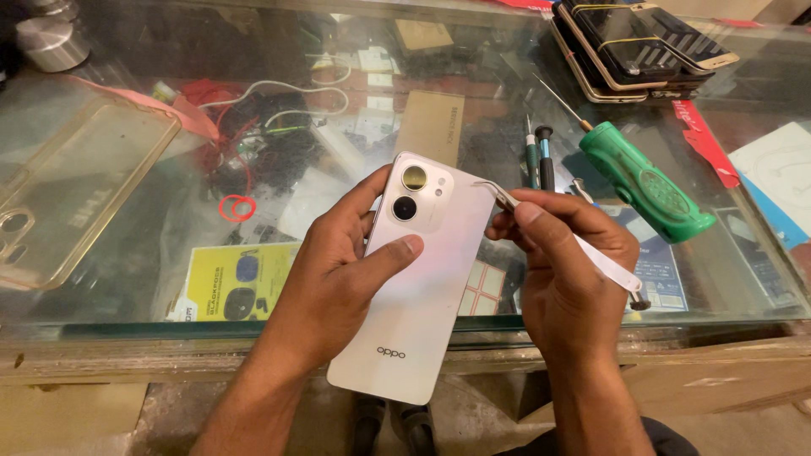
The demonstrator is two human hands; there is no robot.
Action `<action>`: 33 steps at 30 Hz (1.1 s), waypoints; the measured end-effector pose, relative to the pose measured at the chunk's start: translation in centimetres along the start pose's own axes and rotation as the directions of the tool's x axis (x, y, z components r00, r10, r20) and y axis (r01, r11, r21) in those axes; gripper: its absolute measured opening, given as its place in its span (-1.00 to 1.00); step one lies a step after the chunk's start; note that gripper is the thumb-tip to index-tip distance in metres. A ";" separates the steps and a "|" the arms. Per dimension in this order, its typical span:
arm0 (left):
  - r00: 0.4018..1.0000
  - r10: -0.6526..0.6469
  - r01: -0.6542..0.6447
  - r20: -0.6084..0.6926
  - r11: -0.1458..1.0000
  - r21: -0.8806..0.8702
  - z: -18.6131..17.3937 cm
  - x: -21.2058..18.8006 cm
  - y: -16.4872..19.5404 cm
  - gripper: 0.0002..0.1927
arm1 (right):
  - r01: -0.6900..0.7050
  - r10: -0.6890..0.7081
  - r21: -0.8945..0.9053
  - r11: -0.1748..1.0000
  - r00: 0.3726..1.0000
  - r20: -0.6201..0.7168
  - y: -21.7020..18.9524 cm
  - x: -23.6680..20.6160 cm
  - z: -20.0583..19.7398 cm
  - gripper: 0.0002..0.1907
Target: The person pries open the back cover of a smartphone using a pry tool, peels a black adhesive film from inside the phone, removes the battery, and unscrews internal screws with a screwdriver while holding the phone frame on a glass work counter.
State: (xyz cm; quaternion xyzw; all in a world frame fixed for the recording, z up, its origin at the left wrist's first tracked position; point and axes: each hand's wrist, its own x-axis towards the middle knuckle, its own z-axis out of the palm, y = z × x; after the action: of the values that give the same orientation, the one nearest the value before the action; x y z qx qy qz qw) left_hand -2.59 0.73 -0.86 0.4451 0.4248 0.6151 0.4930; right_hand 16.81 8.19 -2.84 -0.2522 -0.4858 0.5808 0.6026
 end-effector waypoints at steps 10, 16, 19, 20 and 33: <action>1.000 0.000 0.001 -0.008 1.000 0.025 0.1 0.0 0.0 -0.27 | -0.044 0.050 0.068 0.997 0.994 -0.100 -0.3 0.4 -0.1 -0.89; 0.999 0.031 -0.031 0.032 1.000 -0.003 -0.1 0.0 0.1 -0.28 | -0.016 0.020 0.085 0.996 0.998 -0.055 0.2 0.4 -0.8 -0.89; 1.000 0.014 -0.015 0.013 1.000 0.019 0.0 0.0 0.1 -0.26 | -0.024 0.030 0.125 0.992 0.998 -0.046 0.3 0.4 -1.0 -0.89; 1.000 0.012 -0.013 0.013 1.000 0.027 0.0 0.0 0.0 -0.26 | -0.032 0.038 0.137 0.990 0.998 -0.043 0.2 0.5 -1.1 -0.90; 0.977 0.211 -0.151 -0.028 0.781 0.606 1.6 -0.5 0.8 0.34 | 0.050 -0.046 0.065 0.997 0.997 -0.067 0.3 0.1 0.0 -0.90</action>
State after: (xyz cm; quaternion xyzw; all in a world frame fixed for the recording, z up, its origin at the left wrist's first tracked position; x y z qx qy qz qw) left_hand -1.15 0.24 0.23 0.5873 0.5758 0.5134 0.2446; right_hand 16.69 8.33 -3.10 -0.2394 -0.4521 0.5733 0.6400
